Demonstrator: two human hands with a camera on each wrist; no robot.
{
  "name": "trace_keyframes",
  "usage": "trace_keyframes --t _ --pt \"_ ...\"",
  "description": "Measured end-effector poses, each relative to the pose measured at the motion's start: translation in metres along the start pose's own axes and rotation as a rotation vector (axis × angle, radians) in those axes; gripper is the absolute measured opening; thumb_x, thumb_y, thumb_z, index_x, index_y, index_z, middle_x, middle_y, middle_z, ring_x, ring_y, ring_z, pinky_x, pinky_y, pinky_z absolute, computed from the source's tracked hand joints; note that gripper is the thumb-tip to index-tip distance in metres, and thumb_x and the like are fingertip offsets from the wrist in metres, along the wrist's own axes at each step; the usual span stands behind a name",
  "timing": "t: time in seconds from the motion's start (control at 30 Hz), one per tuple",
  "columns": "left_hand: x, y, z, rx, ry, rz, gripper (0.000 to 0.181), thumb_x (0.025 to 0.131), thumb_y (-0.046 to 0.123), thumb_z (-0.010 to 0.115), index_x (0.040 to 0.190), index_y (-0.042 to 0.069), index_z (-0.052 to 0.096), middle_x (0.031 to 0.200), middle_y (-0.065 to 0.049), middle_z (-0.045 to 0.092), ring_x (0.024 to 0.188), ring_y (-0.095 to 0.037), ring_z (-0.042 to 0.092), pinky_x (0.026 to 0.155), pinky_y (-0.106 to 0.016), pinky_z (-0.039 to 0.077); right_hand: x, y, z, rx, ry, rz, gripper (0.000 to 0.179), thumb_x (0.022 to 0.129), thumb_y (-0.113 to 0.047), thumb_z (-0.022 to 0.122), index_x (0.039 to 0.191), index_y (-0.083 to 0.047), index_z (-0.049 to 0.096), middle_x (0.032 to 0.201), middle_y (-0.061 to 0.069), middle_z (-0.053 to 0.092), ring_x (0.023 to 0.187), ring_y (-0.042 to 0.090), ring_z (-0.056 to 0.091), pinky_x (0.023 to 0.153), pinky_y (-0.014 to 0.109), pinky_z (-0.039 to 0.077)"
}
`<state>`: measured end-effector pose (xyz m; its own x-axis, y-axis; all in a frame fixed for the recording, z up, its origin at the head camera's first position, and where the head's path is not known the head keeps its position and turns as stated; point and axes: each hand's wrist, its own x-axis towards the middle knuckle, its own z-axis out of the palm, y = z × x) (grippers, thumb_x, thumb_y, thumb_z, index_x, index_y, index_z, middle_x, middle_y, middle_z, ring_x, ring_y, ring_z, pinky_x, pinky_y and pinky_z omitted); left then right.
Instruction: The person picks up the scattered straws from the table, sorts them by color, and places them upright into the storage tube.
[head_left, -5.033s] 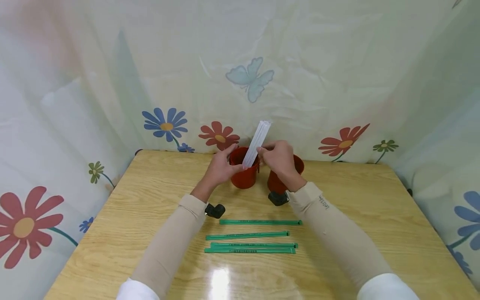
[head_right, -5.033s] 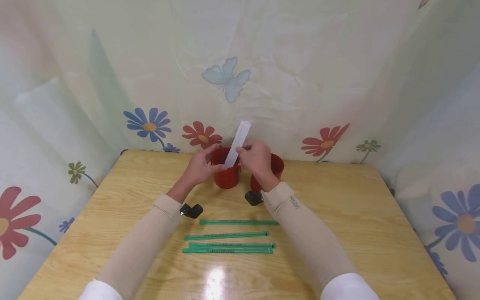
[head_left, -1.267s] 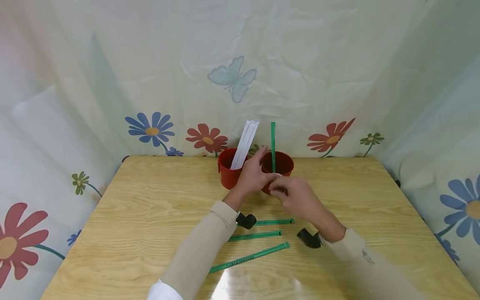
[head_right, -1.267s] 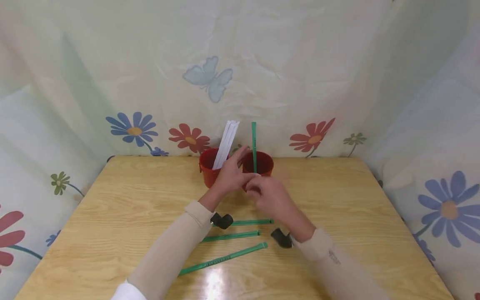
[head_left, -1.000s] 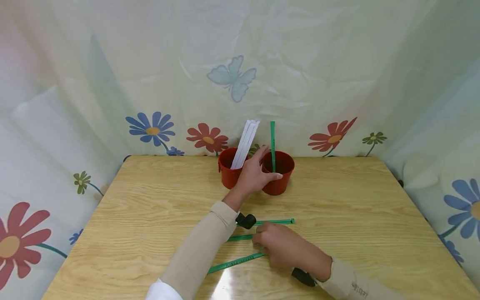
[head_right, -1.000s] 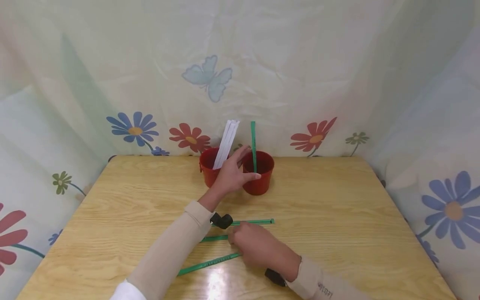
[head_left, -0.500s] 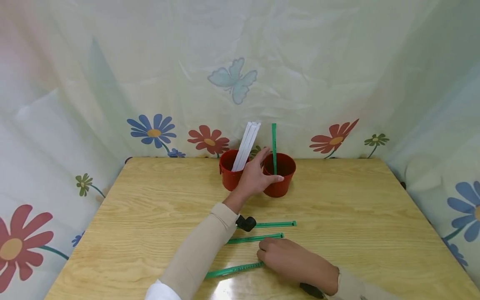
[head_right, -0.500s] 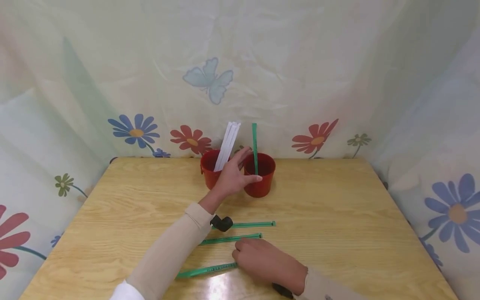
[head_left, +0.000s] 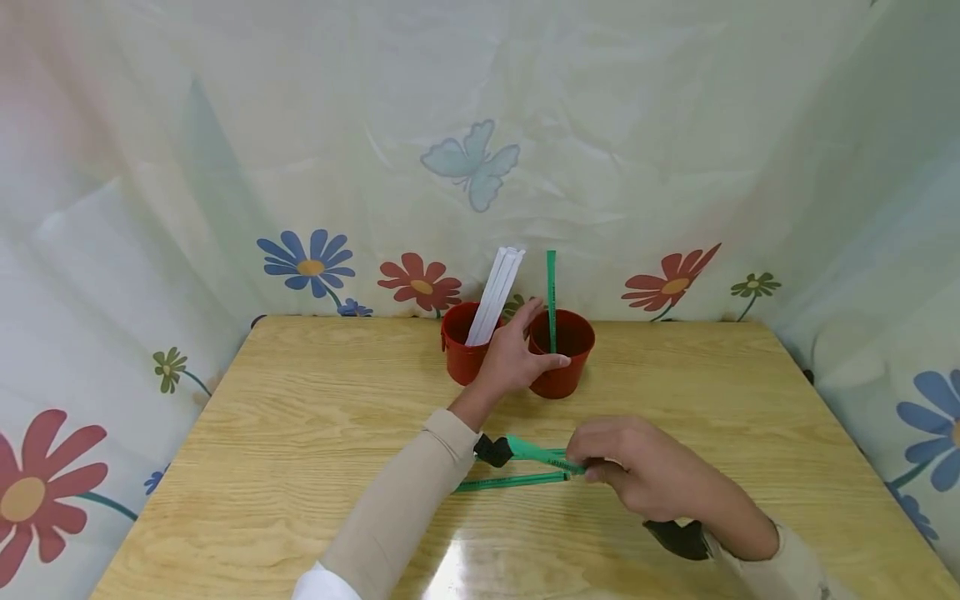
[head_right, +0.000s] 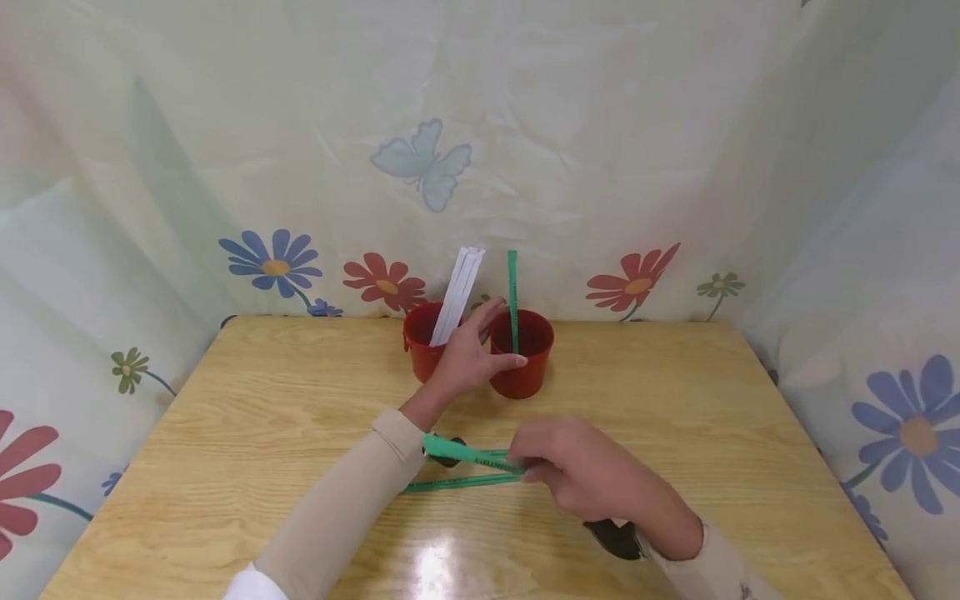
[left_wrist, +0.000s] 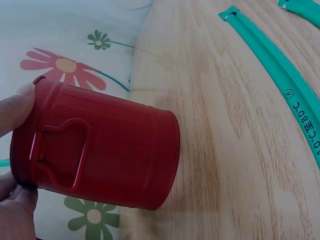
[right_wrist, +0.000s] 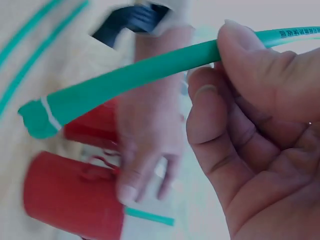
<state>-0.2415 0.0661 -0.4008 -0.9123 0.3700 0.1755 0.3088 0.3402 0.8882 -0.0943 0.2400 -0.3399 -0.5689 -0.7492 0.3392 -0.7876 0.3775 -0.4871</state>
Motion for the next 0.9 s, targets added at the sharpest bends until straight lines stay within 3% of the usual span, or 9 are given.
trace_keyframes --t 0.23,0.3,0.4,0.53,0.73,0.9 --pt "0.001 -0.001 0.001 -0.006 0.009 0.032 0.09 0.079 0.023 0.083 0.153 0.024 0.032 0.155 -0.002 0.045 0.143 -0.022 0.044 0.113 -0.042 0.043 0.008 0.004 -0.022 0.01 0.142 -0.049 0.04 0.074 0.013 0.074 0.087 -0.023 0.062 0.079 -0.01 0.06 0.071 -0.002 0.053 0.064 0.011 0.044" --pt "0.001 -0.002 0.002 -0.006 0.014 0.035 0.09 0.079 0.023 0.083 0.153 0.024 0.032 0.155 -0.002 0.046 0.142 -0.022 0.045 0.113 -0.042 0.043 0.011 0.005 -0.029 0.006 0.18 -0.052 0.033 0.078 0.008 0.074 0.087 -0.022 0.062 0.079 -0.01 0.061 0.072 0.0 0.055 0.065 0.013 0.046" --pt "-0.001 -0.004 0.003 -0.006 0.008 0.026 0.091 0.079 0.024 0.083 0.153 0.025 0.031 0.155 -0.002 0.046 0.141 -0.023 0.046 0.111 -0.043 0.045 0.016 0.006 -0.037 -0.045 0.239 -0.034 0.034 0.076 0.008 0.076 0.082 -0.022 0.061 0.076 -0.012 0.058 0.071 -0.002 0.054 0.066 0.013 0.046" --pt "-0.003 -0.005 0.005 0.007 0.005 0.002 0.091 0.08 0.026 0.083 0.154 0.025 0.03 0.155 0.0 0.044 0.142 -0.023 0.046 0.109 -0.044 0.047 0.025 0.007 -0.044 -0.104 0.344 -0.005 0.04 0.068 0.017 0.077 0.079 -0.02 0.065 0.074 -0.012 0.06 0.07 -0.002 0.054 0.067 0.013 0.047" --pt "-0.002 -0.005 0.005 0.001 0.011 0.006 0.091 0.08 0.026 0.083 0.154 0.025 0.03 0.156 -0.001 0.044 0.143 -0.024 0.045 0.11 -0.044 0.046 0.04 0.017 -0.048 -0.132 0.547 0.068 0.034 0.072 0.018 0.074 0.078 -0.016 0.07 0.074 -0.003 0.068 0.068 0.0 0.055 0.063 0.014 0.046" --pt "-0.001 -0.003 0.004 -0.01 0.011 0.017 0.091 0.079 0.025 0.083 0.154 0.025 0.03 0.156 -0.001 0.044 0.143 -0.026 0.044 0.112 -0.045 0.044 0.051 0.036 -0.045 -0.164 0.695 0.174 0.021 0.077 0.012 0.074 0.076 -0.009 0.071 0.071 0.003 0.068 0.064 0.001 0.053 0.06 0.01 0.043"
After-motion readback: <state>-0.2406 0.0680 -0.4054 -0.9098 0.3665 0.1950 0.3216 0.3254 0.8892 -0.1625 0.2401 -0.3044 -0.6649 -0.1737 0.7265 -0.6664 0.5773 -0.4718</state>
